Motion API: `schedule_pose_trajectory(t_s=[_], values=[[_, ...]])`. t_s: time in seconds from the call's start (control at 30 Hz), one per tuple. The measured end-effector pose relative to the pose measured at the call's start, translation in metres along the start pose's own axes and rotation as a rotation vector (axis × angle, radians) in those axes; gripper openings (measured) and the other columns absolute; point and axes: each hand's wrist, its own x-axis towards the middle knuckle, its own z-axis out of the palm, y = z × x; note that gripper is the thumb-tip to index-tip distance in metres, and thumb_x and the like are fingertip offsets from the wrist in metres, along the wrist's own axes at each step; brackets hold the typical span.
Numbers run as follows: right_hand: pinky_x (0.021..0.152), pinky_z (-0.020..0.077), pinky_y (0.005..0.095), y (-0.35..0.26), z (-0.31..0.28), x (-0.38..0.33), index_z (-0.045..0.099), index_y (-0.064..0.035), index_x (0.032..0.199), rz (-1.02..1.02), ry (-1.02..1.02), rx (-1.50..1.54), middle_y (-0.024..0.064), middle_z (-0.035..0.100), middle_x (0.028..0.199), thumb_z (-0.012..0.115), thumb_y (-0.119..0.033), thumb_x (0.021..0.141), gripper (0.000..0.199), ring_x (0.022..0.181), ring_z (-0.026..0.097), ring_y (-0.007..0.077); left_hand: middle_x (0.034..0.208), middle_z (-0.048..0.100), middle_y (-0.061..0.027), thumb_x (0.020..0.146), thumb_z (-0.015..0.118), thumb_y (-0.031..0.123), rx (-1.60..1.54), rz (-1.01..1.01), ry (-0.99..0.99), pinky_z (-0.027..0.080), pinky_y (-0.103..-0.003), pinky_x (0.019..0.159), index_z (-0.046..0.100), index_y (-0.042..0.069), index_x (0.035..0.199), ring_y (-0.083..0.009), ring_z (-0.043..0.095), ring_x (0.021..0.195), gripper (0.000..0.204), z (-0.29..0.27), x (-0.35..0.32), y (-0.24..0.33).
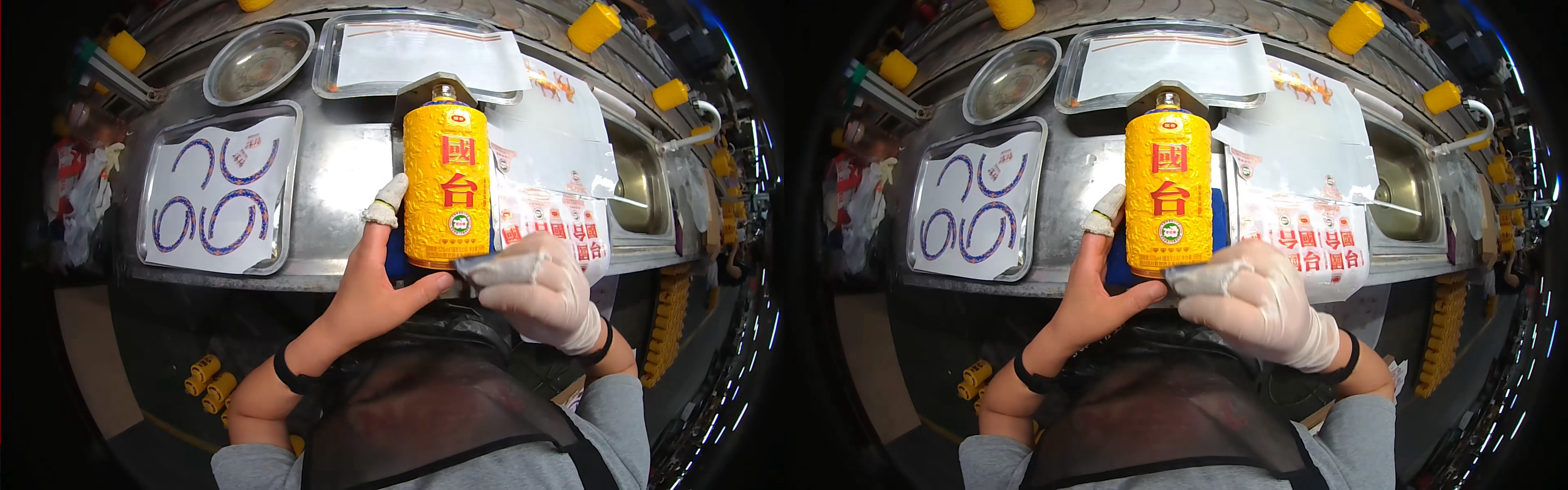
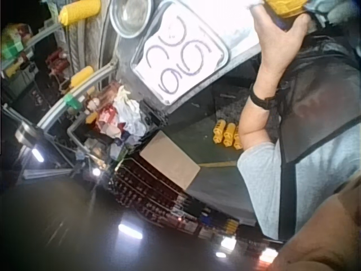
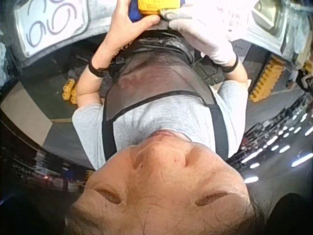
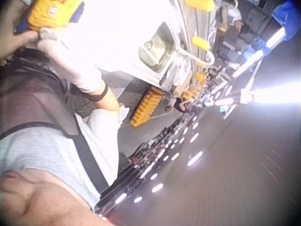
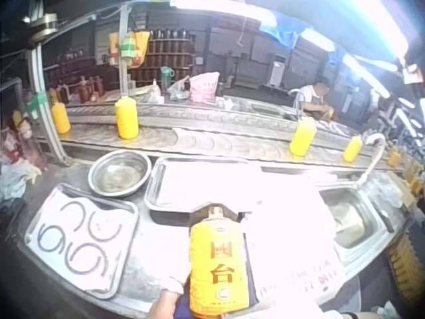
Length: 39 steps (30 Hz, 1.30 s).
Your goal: Applying labels and decorative stickers to yellow bottles on a production line.
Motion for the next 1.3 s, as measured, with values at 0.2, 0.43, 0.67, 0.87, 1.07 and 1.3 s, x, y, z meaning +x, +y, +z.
schedule_pose_trajectory(t_s=[0.2,0.43,0.67,0.87,1.07,1.3], values=[[0.076,0.0526,0.0252,-0.018,0.017,-0.014,0.064,-0.0015,0.099,0.690,0.393,0.541,0.0072,0.067,0.097,0.072,0.000,0.082,0.019,0.084,0.064,0.0119,0.149,0.034,-0.0180,0.081,0.074,0.014,-0.271,-0.043,-0.032,0.026,-0.037,0.114,0.022,-0.004,0.149,-0.0253,0.033,0.139,0.088,-0.003,0.001,0.004],[0.080,0.0498,0.0240,-0.008,0.024,-0.012,0.057,-0.0028,0.110,1.044,0.568,0.840,0.0050,0.062,0.099,0.067,-0.003,0.084,0.028,0.090,0.059,0.0099,0.146,0.037,-0.0173,0.087,0.069,0.011,-0.207,-0.001,0.049,0.027,-0.037,0.114,0.025,-0.003,0.147,-0.0246,0.037,0.136,0.076,0.012,0.004,0.004],[0.078,0.0490,0.0249,-0.010,0.032,-0.033,0.058,-0.0024,0.101,1.118,0.532,0.694,0.0045,0.062,0.094,0.069,-0.003,0.082,0.022,0.087,0.059,0.0100,0.145,0.038,-0.0171,0.087,0.069,0.010,-0.183,0.018,0.034,0.026,-0.038,0.114,0.027,-0.003,0.146,-0.0251,0.037,0.135,0.074,0.013,0.006,0.003],[0.080,0.0495,0.0245,-0.015,0.027,-0.021,0.057,-0.0020,0.102,0.988,0.547,0.703,0.0063,0.064,0.097,0.069,0.000,0.083,0.022,0.088,0.061,0.0101,0.143,0.040,-0.0175,0.085,0.068,0.011,-0.222,-0.018,0.054,0.027,-0.039,0.114,0.028,-0.003,0.145,-0.0257,0.038,0.134,0.074,0.011,0.004,0.004],[0.080,0.0479,0.0238,0.004,0.033,-0.054,0.059,-0.0024,0.099,1.152,0.541,0.763,0.0024,0.059,0.094,0.068,-0.002,0.083,0.019,0.089,0.056,0.0082,0.145,0.039,-0.0177,0.086,0.069,0.011,-0.209,-0.013,0.036,0.025,-0.038,0.114,0.028,-0.003,0.146,-0.0258,0.037,0.136,0.075,0.014,0.005,0.002],[0.072,0.0432,0.0211,0.006,0.022,-0.042,0.059,-0.0022,0.091,1.133,0.551,0.960,0.0023,0.060,0.082,0.059,-0.015,0.092,0.013,0.076,0.055,0.0078,0.147,0.036,-0.0190,0.086,0.067,0.011,-0.157,-0.017,0.033,0.023,-0.039,0.115,0.026,-0.003,0.147,-0.0272,0.034,0.138,0.075,0.011,0.005,0.007]])
